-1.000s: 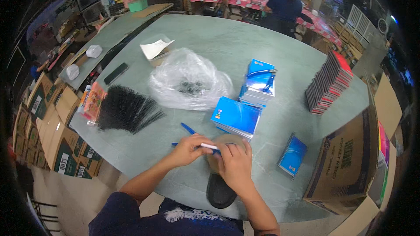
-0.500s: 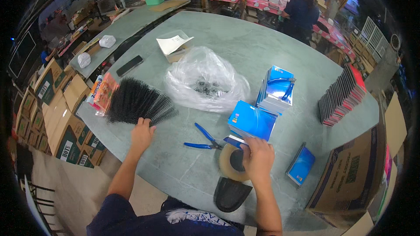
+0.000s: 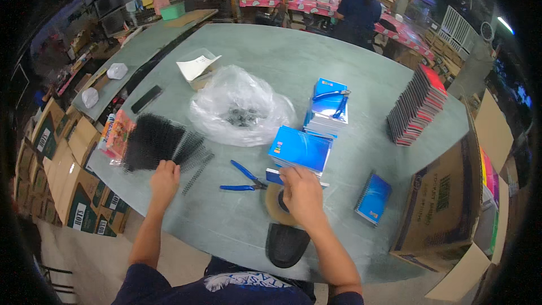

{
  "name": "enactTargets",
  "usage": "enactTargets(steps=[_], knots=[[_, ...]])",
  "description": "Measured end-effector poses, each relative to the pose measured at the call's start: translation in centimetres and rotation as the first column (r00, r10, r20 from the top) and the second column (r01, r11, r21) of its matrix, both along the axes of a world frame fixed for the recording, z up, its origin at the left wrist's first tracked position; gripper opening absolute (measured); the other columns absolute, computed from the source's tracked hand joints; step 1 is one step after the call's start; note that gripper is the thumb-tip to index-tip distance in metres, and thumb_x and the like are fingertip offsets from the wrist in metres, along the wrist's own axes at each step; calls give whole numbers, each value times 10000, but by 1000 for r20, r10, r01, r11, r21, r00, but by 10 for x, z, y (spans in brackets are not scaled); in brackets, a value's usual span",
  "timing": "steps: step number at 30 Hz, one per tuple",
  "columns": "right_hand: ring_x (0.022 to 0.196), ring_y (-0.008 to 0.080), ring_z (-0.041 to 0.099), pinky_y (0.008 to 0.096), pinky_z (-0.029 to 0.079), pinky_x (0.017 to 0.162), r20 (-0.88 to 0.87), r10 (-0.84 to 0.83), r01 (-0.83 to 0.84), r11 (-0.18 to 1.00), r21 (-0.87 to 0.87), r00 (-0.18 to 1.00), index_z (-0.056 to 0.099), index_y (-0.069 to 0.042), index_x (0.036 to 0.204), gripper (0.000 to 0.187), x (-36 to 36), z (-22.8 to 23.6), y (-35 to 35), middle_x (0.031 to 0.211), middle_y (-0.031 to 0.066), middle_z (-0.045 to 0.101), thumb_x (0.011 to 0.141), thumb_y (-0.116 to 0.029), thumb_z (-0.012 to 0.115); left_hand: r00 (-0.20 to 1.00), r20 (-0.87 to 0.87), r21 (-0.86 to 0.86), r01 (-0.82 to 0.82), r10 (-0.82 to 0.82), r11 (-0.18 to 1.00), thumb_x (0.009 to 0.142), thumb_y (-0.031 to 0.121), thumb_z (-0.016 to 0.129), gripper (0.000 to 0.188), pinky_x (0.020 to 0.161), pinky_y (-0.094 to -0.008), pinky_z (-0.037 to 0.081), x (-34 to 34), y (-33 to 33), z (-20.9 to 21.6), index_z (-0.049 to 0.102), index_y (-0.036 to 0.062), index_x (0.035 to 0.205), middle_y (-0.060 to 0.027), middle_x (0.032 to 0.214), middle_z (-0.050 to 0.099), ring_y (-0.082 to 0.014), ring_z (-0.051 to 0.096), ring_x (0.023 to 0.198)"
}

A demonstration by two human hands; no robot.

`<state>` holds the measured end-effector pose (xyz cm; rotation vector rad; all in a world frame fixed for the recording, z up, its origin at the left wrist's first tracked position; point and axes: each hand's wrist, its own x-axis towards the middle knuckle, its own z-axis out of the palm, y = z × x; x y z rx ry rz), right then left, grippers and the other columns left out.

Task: The person takes colorful spiral-bound notebooks from a box and places them onto a table, then organizes stacks of notebooks and prepares packaging materials using tape and plastic.

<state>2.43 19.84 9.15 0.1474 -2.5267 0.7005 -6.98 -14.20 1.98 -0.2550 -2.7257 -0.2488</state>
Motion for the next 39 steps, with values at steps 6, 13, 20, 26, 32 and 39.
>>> enactTargets(steps=[6, 13, 20, 26, 32, 39], knots=[[794, 276, 560, 396, 398, 708, -37, -112, 115, 991, 69, 993, 620, -68, 859, 238, 2, 6, -17, 810, 91, 607, 716, -246, 687, 967, 203, 16, 153, -153, 988, 816, 271, 628, 246, 626, -422, 479, 39, 5, -6, 562, 36, 836, -166, 824, 563, -342, 588, 723], [736, 242, 505, 377, 343, 678, -137, -261, 285, 935, 210, 956, 633, -90, 790, 331, -9, -4, -30, 741, 49, 556, 650, -372, 733, 953, -106, 763, 261, -285, 591, 806, 105, 664, 164, 601, -247, 440, 37, 30, 62, 591, 25, 929, -46, 783, 534, -133, 538, 672], [798, 235, 558, 373, 356, 707, 0, -191, 190, 973, 131, 982, 665, -108, 864, 222, -6, 2, -21, 834, 41, 632, 722, -274, 700, 754, 56, 913, 227, -655, 339, 857, 59, 584, 268, 635, -252, 475, 46, 133, 69, 599, 51, 1125, -68, 838, 612, -121, 570, 686], [769, 219, 586, 370, 351, 683, 24, -101, 101, 995, -9, 995, 672, -143, 925, 154, -1, 2, -17, 796, 29, 654, 780, -177, 634, 757, -24, 775, 427, -653, 466, 852, 121, 607, 186, 607, -322, 486, 50, 167, 54, 609, 17, 1006, -117, 808, 640, -206, 626, 684], [753, 219, 585, 366, 345, 671, 25, -108, 108, 994, -11, 994, 676, -150, 903, 137, 0, 3, -17, 779, 22, 651, 775, -177, 635, 761, 74, 752, 382, -644, 538, 912, 255, 529, 245, 526, -323, 450, 47, 172, 60, 603, 21, 904, -92, 674, 598, -193, 581, 565], [762, 218, 590, 372, 349, 676, 43, -86, 86, 996, 9, 995, 676, -159, 885, 128, 1, 4, -17, 778, 23, 652, 764, -170, 638, 193, 327, 745, -655, -925, 127, 956, 392, 425, 367, 347, -238, 315, 31, 161, 63, 523, 68, 813, 22, 528, 438, -94, 381, 370]])
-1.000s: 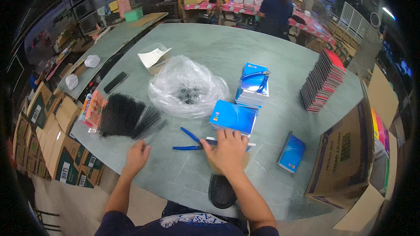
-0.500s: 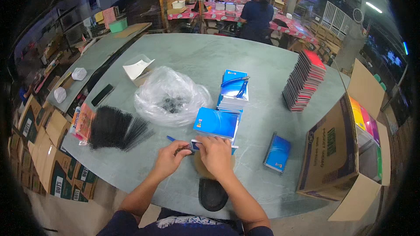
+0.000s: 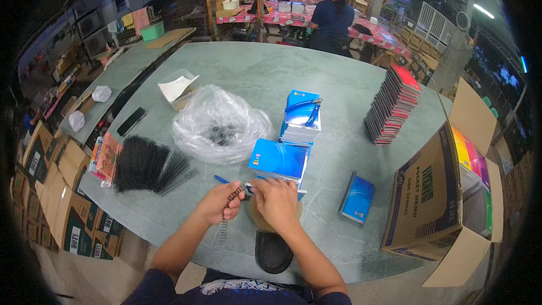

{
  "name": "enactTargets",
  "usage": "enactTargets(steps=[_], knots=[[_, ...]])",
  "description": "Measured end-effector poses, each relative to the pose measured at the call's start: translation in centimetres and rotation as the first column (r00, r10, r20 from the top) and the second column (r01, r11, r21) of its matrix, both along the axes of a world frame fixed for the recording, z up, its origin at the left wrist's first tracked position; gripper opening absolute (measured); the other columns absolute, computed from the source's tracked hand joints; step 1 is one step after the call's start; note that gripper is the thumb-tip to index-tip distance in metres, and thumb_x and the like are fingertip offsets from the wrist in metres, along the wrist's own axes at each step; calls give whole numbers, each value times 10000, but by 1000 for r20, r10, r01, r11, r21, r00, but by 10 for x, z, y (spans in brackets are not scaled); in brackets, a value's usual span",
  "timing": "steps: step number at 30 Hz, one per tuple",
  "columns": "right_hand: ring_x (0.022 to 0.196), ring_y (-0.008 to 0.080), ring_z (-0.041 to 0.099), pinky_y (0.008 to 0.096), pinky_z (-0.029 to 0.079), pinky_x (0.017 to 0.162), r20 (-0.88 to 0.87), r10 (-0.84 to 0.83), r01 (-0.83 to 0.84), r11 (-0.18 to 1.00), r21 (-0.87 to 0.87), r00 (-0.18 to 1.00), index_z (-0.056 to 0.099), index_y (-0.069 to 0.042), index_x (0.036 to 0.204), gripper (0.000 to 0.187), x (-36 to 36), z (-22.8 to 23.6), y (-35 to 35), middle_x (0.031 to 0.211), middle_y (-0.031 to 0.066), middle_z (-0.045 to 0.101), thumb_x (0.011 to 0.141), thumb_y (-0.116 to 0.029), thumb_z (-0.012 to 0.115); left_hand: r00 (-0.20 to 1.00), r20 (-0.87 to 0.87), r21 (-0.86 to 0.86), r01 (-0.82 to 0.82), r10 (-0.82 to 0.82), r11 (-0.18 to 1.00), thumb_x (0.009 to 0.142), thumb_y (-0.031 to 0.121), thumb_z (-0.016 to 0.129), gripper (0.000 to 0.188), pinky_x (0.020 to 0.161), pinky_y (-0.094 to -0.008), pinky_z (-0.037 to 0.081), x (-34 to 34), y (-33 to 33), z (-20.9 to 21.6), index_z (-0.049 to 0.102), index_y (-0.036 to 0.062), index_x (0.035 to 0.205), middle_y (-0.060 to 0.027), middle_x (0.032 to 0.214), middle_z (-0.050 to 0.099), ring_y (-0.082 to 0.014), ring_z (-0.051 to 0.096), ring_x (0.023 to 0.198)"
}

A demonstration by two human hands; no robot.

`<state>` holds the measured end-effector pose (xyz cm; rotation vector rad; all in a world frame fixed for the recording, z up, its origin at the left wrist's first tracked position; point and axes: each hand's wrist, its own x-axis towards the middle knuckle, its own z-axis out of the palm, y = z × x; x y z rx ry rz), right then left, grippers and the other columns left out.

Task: The person takes colorful spiral-bound notebooks from a box and places them onto a table, then organizes stacks of notebooks and prepares packaging materials using tape and plastic.

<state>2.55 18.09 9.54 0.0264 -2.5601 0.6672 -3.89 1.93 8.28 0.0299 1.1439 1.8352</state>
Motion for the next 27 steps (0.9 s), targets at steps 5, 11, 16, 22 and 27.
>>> enactTargets(steps=[5, 11, 16, 22, 27], knots=[[769, 217, 591, 374, 350, 673, -15, 1, -1, 1000, -8, 1000, 676, -158, 881, 123, 0, 1, -1, 792, 25, 656, 765, -172, 639, 998, 26, -1, 63, -63, 998, 950, 401, 437, 376, 351, -237, 315, -3, -3, -1, 518, 63, 805, 20, 525, 435, -92, 384, 375], [771, 217, 593, 373, 353, 675, 15, -13, 13, 1000, -7, 1000, 673, -155, 888, 128, -1, 4, -1, 796, 26, 656, 766, -174, 639, 996, 61, 12, 58, -59, 998, 947, 399, 445, 378, 350, -238, 316, -9, -1, -11, 522, 57, 805, 17, 525, 436, -93, 384, 369], [780, 220, 591, 369, 370, 669, 25, 18, -19, 1000, 21, 1000, 669, -145, 884, 131, 0, 3, -2, 792, 27, 645, 758, -151, 635, 953, 230, 185, 155, -196, 970, 954, 386, 433, 376, 339, -235, 303, -22, -3, -16, 526, 67, 776, 27, 509, 434, -97, 366, 356], [804, 225, 588, 357, 387, 669, -34, 75, -73, 997, 39, 997, 645, -116, 912, 210, -4, 3, 0, 824, 40, 620, 721, -47, 591, 106, -993, 10, -407, 58, 913, 939, 341, 484, 315, 372, -197, 328, -21, 0, -12, 581, 47, 887, -3, 644, 557, -60, 455, 448], [816, 227, 588, 358, 392, 676, 1, 95, -95, 993, 74, 995, 629, -109, 941, 247, -2, 4, 4, 838, 44, 616, 714, -32, 569, 788, -499, -389, 168, -360, 906, 910, 293, 557, 262, 427, -202, 368, -30, -25, 28, 604, 35, 911, 15, 647, 560, -44, 464, 475]])
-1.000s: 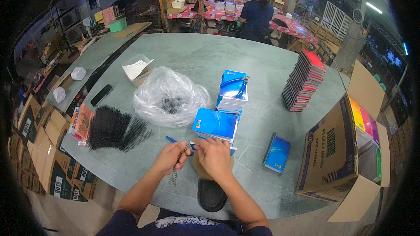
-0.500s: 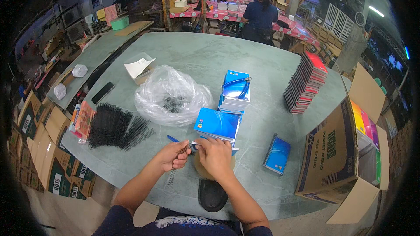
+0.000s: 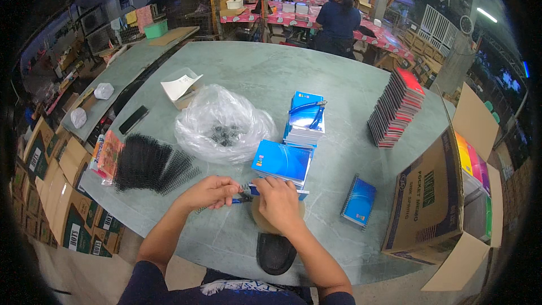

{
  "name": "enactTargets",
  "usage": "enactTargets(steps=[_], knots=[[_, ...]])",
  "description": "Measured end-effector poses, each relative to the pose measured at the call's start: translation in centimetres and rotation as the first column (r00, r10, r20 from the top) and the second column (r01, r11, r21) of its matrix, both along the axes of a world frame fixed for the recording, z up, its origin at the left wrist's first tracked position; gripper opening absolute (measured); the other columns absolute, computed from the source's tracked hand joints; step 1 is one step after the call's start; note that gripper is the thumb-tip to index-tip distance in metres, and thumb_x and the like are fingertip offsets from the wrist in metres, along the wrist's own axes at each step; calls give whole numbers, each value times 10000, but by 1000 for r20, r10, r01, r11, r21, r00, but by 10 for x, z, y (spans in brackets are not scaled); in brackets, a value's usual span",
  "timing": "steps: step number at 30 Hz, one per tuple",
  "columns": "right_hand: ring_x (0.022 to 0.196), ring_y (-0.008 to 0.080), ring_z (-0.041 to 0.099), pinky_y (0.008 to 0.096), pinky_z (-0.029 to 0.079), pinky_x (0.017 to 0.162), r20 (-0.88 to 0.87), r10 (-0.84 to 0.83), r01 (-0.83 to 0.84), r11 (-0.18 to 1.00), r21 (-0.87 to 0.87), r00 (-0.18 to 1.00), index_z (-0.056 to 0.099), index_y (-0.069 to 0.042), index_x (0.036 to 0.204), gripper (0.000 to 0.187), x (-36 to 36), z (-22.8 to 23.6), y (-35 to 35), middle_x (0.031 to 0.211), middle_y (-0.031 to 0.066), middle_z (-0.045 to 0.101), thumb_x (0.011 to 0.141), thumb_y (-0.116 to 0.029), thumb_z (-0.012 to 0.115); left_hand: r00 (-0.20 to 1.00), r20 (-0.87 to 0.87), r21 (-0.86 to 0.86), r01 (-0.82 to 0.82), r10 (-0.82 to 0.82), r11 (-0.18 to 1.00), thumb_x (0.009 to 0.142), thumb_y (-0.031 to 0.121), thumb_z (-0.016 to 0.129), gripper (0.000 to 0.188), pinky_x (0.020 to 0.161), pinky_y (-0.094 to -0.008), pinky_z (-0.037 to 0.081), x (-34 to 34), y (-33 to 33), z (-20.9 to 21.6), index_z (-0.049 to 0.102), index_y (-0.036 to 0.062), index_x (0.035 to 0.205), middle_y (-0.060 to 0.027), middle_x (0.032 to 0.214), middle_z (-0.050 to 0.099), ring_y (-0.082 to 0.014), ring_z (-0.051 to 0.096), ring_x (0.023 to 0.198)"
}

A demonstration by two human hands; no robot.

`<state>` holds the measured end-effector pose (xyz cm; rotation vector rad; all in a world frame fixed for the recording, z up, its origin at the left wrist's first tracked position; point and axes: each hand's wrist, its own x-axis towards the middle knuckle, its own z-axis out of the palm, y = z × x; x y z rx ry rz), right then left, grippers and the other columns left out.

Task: The person takes colorful spiral-bound notebooks from a box and places them onto a table, then organizes stacks of notebooks and prepares packaging materials using tape and plastic.

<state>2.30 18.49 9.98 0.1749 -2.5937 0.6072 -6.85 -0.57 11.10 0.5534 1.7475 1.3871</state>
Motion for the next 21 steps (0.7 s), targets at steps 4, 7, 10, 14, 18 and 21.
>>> enactTargets(steps=[4, 7, 10, 14, 18, 21], knots=[[810, 229, 593, 365, 397, 678, 22, 32, -32, 999, 34, 999, 614, -108, 964, 264, 1, 2, -1, 847, 50, 618, 712, -42, 570, 988, -136, 67, -62, 70, 996, 897, 286, 573, 258, 469, -232, 397, 5, 9, -17, 608, 31, 890, 0, 631, 565, -90, 488, 488], [814, 230, 595, 374, 403, 689, 91, 31, -38, 996, 77, 995, 608, -104, 961, 245, 2, 6, -1, 854, 56, 622, 721, -70, 571, 602, -732, 264, -183, 320, 947, 860, 251, 617, 226, 533, -267, 429, 13, 20, -26, 607, 27, 894, -41, 666, 569, -148, 530, 561], [819, 231, 596, 383, 411, 704, 158, 25, -45, 992, 119, 987, 607, -105, 956, 223, 1, 5, 5, 861, 57, 623, 737, -98, 565, 620, -717, 254, -192, 318, 948, 803, 198, 671, 217, 604, -298, 448, 14, 17, -20, 603, 40, 936, -84, 777, 572, -192, 553, 656], [834, 236, 597, 386, 414, 721, 187, 55, -84, 985, 153, 981, 606, -102, 963, 218, 1, 3, 8, 853, 60, 625, 752, -110, 554, 811, -583, -14, -73, 51, 997, 792, 186, 687, 277, 630, -310, 462, 7, 1, -12, 596, 52, 1016, -105, 885, 566, -201, 571, 715], [862, 244, 596, 386, 414, 738, 97, 85, -91, 994, 56, 992, 605, -101, 976, 217, -1, 4, 4, 866, 68, 635, 771, -109, 537, 619, -757, 184, -102, 207, 978, 771, 180, 707, 297, 654, -303, 466, 18, 10, -16, 618, 32, 1014, -101, 860, 596, -203, 589, 751], [861, 247, 597, 383, 412, 739, 151, 81, -89, 995, 52, 985, 606, -100, 978, 206, 3, 3, 10, 876, 68, 640, 782, -134, 549, 804, -592, -12, -82, 59, 997, 774, 177, 703, 261, 655, -306, 467, 11, 10, -24, 623, 40, 981, -105, 859, 594, -215, 591, 753]])
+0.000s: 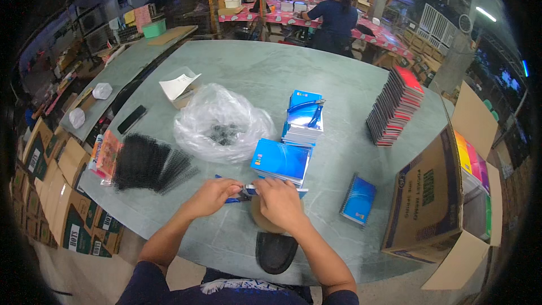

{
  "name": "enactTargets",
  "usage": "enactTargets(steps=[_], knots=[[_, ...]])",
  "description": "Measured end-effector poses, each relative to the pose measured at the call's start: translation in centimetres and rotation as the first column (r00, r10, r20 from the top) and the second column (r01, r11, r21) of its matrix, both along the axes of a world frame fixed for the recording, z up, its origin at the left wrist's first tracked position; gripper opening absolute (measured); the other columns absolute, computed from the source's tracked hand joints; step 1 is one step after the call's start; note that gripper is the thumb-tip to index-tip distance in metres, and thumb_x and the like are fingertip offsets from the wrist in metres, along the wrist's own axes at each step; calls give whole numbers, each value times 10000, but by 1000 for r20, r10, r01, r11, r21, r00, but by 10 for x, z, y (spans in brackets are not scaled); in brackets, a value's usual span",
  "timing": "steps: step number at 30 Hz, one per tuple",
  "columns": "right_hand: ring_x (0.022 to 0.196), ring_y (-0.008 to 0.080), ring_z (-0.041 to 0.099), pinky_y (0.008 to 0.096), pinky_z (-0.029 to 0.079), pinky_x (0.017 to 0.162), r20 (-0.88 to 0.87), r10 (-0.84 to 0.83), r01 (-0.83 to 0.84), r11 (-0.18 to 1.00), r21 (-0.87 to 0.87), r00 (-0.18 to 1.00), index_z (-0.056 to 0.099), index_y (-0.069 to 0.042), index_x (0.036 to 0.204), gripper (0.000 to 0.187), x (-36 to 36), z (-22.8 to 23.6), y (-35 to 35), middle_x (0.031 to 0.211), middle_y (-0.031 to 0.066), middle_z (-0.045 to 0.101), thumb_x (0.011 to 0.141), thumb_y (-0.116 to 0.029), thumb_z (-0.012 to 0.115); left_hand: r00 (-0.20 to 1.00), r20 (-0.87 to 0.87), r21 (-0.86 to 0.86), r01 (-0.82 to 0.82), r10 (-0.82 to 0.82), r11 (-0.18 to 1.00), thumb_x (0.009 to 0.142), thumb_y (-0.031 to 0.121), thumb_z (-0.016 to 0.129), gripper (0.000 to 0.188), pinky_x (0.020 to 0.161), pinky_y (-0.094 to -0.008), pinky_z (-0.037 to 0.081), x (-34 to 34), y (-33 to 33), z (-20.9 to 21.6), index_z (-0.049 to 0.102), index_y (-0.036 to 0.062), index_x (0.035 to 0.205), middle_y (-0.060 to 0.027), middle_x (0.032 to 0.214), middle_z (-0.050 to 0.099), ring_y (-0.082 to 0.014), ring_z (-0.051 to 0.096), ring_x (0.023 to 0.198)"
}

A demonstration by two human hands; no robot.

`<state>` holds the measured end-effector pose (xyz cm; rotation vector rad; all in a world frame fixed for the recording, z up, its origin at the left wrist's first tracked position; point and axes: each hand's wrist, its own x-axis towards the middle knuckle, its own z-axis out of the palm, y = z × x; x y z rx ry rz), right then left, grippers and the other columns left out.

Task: The person takes colorful spiral-bound notebooks from a box and places them onto a table, then organizes stacks of notebooks and prepares packaging materials using tape and plastic.

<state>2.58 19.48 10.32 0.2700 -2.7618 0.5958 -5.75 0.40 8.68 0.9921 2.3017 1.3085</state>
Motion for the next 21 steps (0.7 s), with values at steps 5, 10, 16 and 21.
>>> enactTargets(steps=[5, 10, 16, 21], knots=[[818, 247, 605, 376, 408, 723, -19, -40, 41, 997, 65, 999, 610, -108, 967, 201, -4, 1, -8, 844, 64, 641, 813, -234, 578, 943, -311, 142, -74, 116, 987, 770, 159, 696, 219, 655, -322, 465, 12, 14, 13, 625, 48, 945, -105, 840, 582, -240, 587, 756], [806, 237, 611, 376, 409, 701, -8, -120, 119, 992, -41, 993, 605, -115, 965, 199, -2, -1, -8, 813, 69, 641, 842, -269, 581, 995, 92, -320, 1, 31, 947, 747, 175, 684, 212, 667, -371, 447, -4, 3, 29, 605, 55, 903, -106, 795, 566, -298, 570, 843], [820, 275, 600, 412, 421, 698, -47, -130, 115, 965, -237, 990, 547, -86, 1026, 254, -7, -10, -4, 862, 101, 628, 803, -181, 623, 909, -411, -27, 62, -68, 998, 803, 311, 668, 284, 669, -375, 482, 47, 23, -8, 585, 44, 855, -116, 807, 565, -278, 595, 760], [818, 315, 593, 404, 462, 690, -167, -104, 61, 968, -245, 980, 571, -68, 981, 240, -7, -8, -6, 873, 106, 625, 758, -69, 659, 946, -306, -170, 52, -103, 984, 783, 371, 686, 452, 687, -414, 496, 126, 44, -59, 515, 34, 1030, -169, 840, 540, -324, 574, 901]])
